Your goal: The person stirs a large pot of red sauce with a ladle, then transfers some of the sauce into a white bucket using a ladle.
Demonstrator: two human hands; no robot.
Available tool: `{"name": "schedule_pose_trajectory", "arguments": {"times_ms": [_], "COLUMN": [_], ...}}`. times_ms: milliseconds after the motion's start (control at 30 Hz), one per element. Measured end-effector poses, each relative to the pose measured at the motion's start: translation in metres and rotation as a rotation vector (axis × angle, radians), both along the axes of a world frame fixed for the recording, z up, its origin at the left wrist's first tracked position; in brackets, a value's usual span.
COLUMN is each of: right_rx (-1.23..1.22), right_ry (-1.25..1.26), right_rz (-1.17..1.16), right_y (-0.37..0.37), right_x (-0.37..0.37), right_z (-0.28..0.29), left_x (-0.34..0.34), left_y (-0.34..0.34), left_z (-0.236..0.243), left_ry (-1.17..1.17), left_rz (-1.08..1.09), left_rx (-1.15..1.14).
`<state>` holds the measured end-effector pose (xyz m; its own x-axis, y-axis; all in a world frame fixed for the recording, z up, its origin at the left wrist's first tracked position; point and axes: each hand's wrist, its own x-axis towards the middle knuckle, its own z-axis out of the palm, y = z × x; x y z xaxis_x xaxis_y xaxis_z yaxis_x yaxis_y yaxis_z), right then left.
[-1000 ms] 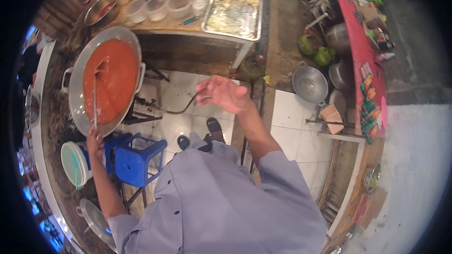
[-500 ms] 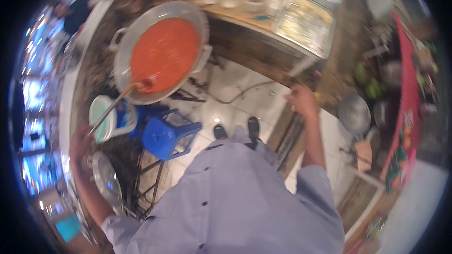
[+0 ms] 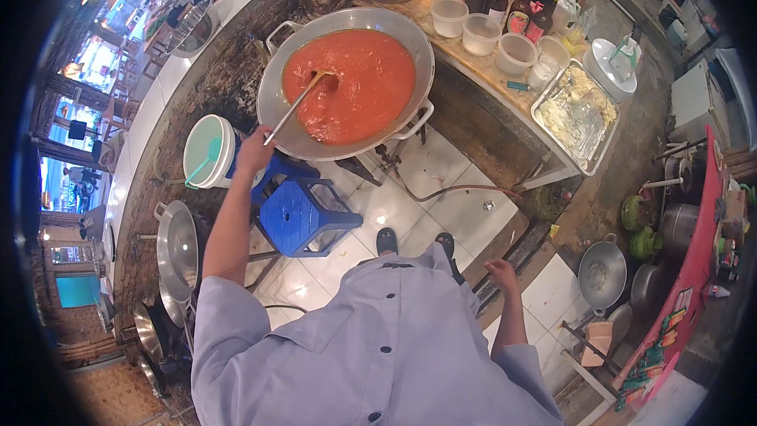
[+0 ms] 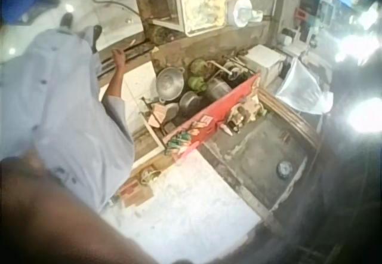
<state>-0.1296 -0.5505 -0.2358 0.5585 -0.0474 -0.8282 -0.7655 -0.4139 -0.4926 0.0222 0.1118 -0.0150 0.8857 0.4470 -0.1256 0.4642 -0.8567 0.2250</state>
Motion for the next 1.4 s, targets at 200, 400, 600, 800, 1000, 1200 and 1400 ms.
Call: {"name": "schedule_pose_trajectory", "arguments": {"times_ms": [200,400,600,800,1000,1200,1400], "right_rx": [0.196,0.251,0.047,0.154,0.379,0.326,0.363], "right_ry": [0.063,0.145,0.265,0.304,0.096,0.007,0.138], "right_rz": [-0.345,-0.518,-0.559,-0.484,-0.633,-0.607,-0.600], "right_y": [0.012,-0.030,-0.031,-0.023,-0.013,0.008,-0.012], "right_x": [0.002,-0.044,-0.084,-0.068,-0.017,0.007,-0.044], "right_z": [0.011,-0.021,-0.031,-0.058,-0.055,0.001,-0.042], "left_x": [0.012,-0.025,-0.054,-0.090,-0.103,-0.065,-0.081], "left_y": [-0.007,-0.005,-0.014,-0.058,-0.012,-0.001,-0.067], "left_z": [-0.075,-0.016,-0.029,-0.025,0.008,-0.033,-0.056], "left_ry": [-0.319,-0.247,0.072,0.163,0.026,0.026,0.149], "left_rz": [0.092,0.374,0.335,0.315,0.317,0.375,0.320], "left_rx": [-0.392,-0.869,-1.003,-1.434,-1.196,-1.208,-1.620]}}
